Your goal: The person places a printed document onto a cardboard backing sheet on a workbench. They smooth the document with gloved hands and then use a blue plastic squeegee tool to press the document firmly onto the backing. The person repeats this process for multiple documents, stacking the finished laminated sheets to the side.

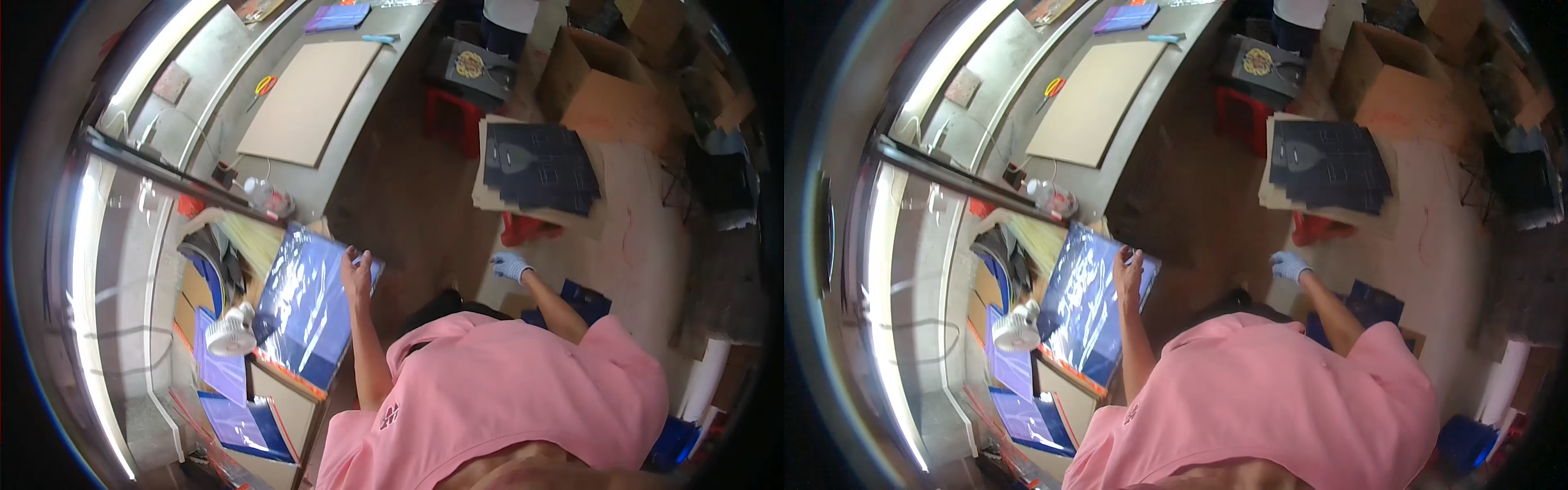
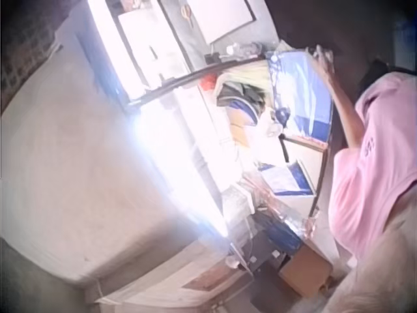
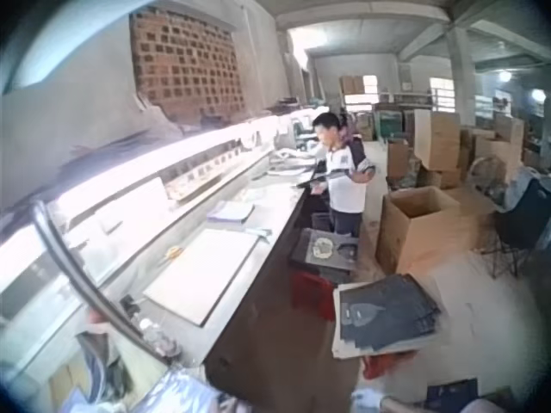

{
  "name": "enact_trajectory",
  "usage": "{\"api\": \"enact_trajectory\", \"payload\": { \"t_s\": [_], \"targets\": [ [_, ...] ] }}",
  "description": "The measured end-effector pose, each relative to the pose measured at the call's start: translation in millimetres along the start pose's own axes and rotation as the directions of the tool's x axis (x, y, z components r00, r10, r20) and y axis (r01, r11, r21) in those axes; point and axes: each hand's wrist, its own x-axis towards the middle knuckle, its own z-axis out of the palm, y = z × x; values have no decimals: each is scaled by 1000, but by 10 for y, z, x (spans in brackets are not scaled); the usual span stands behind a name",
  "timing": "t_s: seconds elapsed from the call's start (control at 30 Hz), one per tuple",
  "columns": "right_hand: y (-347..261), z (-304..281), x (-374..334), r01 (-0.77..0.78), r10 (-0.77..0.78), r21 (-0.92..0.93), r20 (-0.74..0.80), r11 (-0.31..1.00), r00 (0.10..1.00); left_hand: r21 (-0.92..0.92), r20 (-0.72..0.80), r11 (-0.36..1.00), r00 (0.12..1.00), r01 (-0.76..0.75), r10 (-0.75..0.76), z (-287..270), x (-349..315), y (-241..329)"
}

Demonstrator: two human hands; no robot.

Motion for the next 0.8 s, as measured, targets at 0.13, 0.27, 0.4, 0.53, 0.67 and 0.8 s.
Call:
{"api": "enact_trajectory", "payload": {
  "t_s": [0.13, 0.27, 0.4, 0.53, 0.67, 0.8],
  "targets": [
    [-887, -707, 899, -10, 41, 226, -134, 974, 990, -194, -79, 981, 996, 17, -33, 47, 1235, 715],
    [-1289, -1398, 1655, 114, -92, 123, -171, 986, 981, -269, -202, 958, 967, 98, -156, 358, 2321, 955],
    [-2000, -1880, 2621, 231, -229, -11, -189, 973, 955, -230, -344, 960, 910, 158, -232, 348, 3310, 878],
    [-2805, -2516, 3732, 348, -389, -198, -233, 916, 891, -391, -443, 871, 769, 297, -461, 350, 3791, 1029],
    [-3648, -2981, 4523, 435, -537, -368, -249, 822, 806, -476, -459, 825, 714, 305, -528, 279, 4115, 867],
    [-4367, -3290, 5339, 388, -568, -499, -277, 774, 775, -382, -515, 818, 636, 430, -575, 116, 4469, 653]
  ]
}}
